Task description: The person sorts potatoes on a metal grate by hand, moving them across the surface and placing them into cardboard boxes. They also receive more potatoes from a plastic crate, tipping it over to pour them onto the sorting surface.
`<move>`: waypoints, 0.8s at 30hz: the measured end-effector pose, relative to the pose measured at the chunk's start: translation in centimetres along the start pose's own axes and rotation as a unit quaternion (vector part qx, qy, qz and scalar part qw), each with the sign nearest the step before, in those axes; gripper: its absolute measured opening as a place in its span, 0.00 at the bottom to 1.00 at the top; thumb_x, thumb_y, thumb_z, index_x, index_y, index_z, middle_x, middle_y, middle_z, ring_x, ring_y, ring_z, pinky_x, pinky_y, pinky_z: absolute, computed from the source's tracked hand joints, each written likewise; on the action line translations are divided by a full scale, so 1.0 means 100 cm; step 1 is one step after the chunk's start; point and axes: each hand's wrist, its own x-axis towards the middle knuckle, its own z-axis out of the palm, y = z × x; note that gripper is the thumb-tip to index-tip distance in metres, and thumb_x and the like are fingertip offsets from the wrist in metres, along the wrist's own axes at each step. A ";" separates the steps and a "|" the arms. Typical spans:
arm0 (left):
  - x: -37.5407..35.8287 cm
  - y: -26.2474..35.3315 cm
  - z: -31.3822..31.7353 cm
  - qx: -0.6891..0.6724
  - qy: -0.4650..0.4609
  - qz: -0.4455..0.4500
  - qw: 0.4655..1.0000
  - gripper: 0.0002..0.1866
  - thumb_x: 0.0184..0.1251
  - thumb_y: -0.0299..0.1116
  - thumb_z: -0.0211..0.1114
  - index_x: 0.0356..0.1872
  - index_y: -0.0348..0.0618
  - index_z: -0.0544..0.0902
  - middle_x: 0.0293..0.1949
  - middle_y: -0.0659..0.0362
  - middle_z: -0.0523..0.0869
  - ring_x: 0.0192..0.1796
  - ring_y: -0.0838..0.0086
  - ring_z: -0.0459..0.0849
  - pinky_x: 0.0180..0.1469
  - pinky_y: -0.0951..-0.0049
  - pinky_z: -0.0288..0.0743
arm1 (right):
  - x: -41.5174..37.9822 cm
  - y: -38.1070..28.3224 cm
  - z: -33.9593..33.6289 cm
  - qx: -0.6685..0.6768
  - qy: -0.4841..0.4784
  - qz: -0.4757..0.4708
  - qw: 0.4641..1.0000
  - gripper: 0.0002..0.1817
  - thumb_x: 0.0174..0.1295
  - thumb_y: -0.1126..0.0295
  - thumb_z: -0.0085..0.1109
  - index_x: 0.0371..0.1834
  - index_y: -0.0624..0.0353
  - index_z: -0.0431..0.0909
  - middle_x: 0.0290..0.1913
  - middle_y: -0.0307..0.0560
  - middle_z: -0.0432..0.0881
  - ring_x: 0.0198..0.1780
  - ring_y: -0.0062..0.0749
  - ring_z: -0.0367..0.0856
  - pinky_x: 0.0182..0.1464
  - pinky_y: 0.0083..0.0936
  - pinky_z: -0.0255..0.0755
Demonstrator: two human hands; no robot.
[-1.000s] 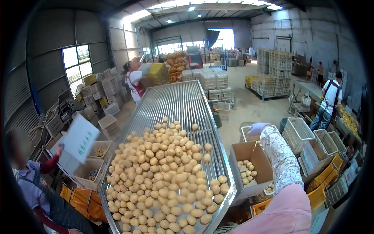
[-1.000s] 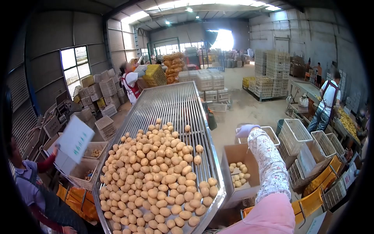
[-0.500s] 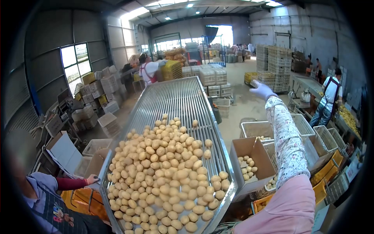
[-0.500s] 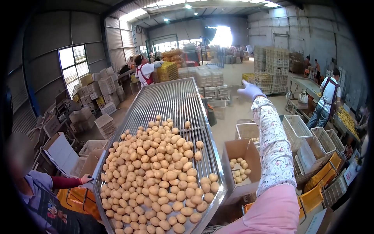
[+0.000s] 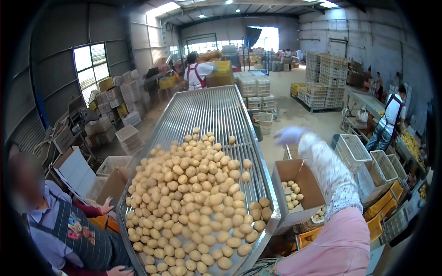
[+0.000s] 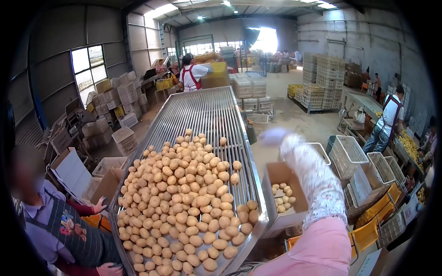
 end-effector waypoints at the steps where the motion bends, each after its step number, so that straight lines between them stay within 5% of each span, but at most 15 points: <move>1: 0.001 0.002 0.001 -0.002 -0.004 0.001 1.000 0.35 0.73 0.51 0.62 0.75 0.41 0.72 0.77 0.40 0.67 0.78 0.36 0.62 0.75 0.32 0.58 | -0.030 -0.052 0.028 0.024 -0.016 -0.053 0.998 0.27 0.67 0.57 0.65 0.67 0.55 0.80 0.61 0.51 0.85 0.60 0.43 0.84 0.64 0.36 0.77; 3: 0.012 0.010 0.000 -0.006 -0.008 0.000 1.000 0.35 0.73 0.51 0.62 0.75 0.41 0.72 0.77 0.40 0.66 0.78 0.35 0.62 0.75 0.32 0.57 | -0.046 -0.081 0.134 0.221 -0.140 -0.132 0.956 0.25 0.59 0.72 0.71 0.62 0.55 0.84 0.60 0.44 0.87 0.57 0.33 0.85 0.62 0.36 0.78; 4: 0.014 0.014 0.001 -0.005 -0.008 0.001 1.000 0.35 0.73 0.51 0.62 0.75 0.41 0.72 0.77 0.40 0.66 0.78 0.35 0.61 0.75 0.32 0.57 | -0.055 -0.093 0.205 0.241 -0.197 -0.229 0.922 0.23 0.60 0.71 0.70 0.61 0.53 0.85 0.61 0.44 0.86 0.61 0.34 0.83 0.64 0.35 0.76; 5: 0.017 0.016 0.002 -0.005 -0.009 0.002 1.000 0.35 0.73 0.51 0.62 0.75 0.41 0.72 0.77 0.40 0.66 0.78 0.35 0.61 0.75 0.32 0.57 | -0.117 -0.161 0.183 0.169 -0.198 -0.284 0.923 0.24 0.69 0.59 0.66 0.67 0.53 0.81 0.66 0.52 0.81 0.67 0.48 0.78 0.71 0.41 0.70; 6: 0.024 0.017 0.002 -0.003 -0.012 0.005 1.000 0.35 0.73 0.51 0.62 0.75 0.41 0.72 0.77 0.40 0.66 0.78 0.35 0.61 0.75 0.32 0.57 | -0.100 -0.150 0.313 0.282 -0.204 -0.439 0.828 0.23 0.70 0.58 0.62 0.66 0.50 0.82 0.66 0.55 0.80 0.71 0.46 0.73 0.73 0.38 0.67; 7: 0.030 0.022 0.006 -0.001 -0.016 0.006 1.000 0.35 0.73 0.51 0.62 0.75 0.41 0.71 0.77 0.39 0.66 0.78 0.35 0.61 0.75 0.32 0.57 | -0.113 -0.187 0.325 0.123 -0.224 -0.511 0.821 0.28 0.61 0.56 0.67 0.66 0.43 0.80 0.70 0.55 0.76 0.74 0.44 0.72 0.74 0.42 0.64; 8: 0.036 0.024 0.008 0.002 -0.019 0.005 1.000 0.35 0.73 0.51 0.62 0.75 0.41 0.71 0.77 0.39 0.66 0.78 0.35 0.61 0.75 0.32 0.57 | -0.138 -0.213 0.368 0.120 -0.131 -0.535 0.826 0.31 0.58 0.53 0.67 0.68 0.41 0.79 0.73 0.56 0.71 0.76 0.49 0.67 0.76 0.49 0.59; 9: 0.044 0.027 0.009 0.003 -0.024 0.006 1.000 0.35 0.73 0.51 0.62 0.75 0.41 0.71 0.77 0.39 0.66 0.78 0.35 0.61 0.75 0.32 0.57 | -0.160 -0.231 0.404 0.116 -0.038 -0.552 0.825 0.35 0.56 0.49 0.68 0.70 0.39 0.77 0.77 0.56 0.67 0.79 0.53 0.62 0.78 0.56 0.54; 12: 0.065 0.027 0.003 0.033 -0.020 0.024 0.999 0.35 0.73 0.51 0.62 0.75 0.41 0.71 0.78 0.39 0.66 0.78 0.34 0.61 0.75 0.31 0.57 | -0.179 -0.268 0.418 0.071 -0.070 -0.465 0.880 0.42 0.50 0.44 0.69 0.73 0.37 0.74 0.83 0.58 0.54 0.83 0.61 0.50 0.79 0.63 0.46; 14: 0.076 0.028 -0.009 0.104 0.061 0.101 0.988 0.36 0.74 0.52 0.61 0.75 0.40 0.70 0.79 0.38 0.64 0.79 0.33 0.58 0.76 0.31 0.55 | -0.161 -0.270 0.405 0.048 -0.114 -0.486 0.865 0.43 0.49 0.44 0.70 0.73 0.36 0.73 0.84 0.58 0.52 0.84 0.61 0.48 0.80 0.63 0.45; 16: 0.055 0.030 -0.008 0.040 0.023 0.067 0.997 0.36 0.74 0.51 0.61 0.76 0.41 0.70 0.79 0.38 0.64 0.79 0.33 0.58 0.76 0.31 0.54 | -0.150 -0.258 0.407 0.043 -0.126 -0.515 0.846 0.46 0.48 0.43 0.70 0.76 0.33 0.71 0.85 0.58 0.48 0.85 0.59 0.44 0.81 0.63 0.43; 20: -0.005 0.013 -0.021 -0.044 -0.128 0.052 0.989 0.36 0.74 0.50 0.60 0.77 0.41 0.68 0.79 0.37 0.63 0.79 0.34 0.58 0.77 0.31 0.51 | -0.165 -0.229 0.421 0.118 0.006 -0.554 0.824 0.41 0.53 0.48 0.67 0.76 0.30 0.70 0.85 0.54 0.49 0.85 0.59 0.46 0.80 0.62 0.46; 24: -0.019 -0.002 -0.041 -0.041 -0.095 -0.031 0.994 0.37 0.74 0.49 0.61 0.78 0.40 0.66 0.78 0.35 0.63 0.79 0.34 0.58 0.79 0.31 0.47 | -0.181 -0.263 0.426 0.067 -0.086 -0.521 0.847 0.38 0.55 0.55 0.67 0.74 0.29 0.72 0.83 0.52 0.54 0.83 0.61 0.50 0.79 0.62 0.50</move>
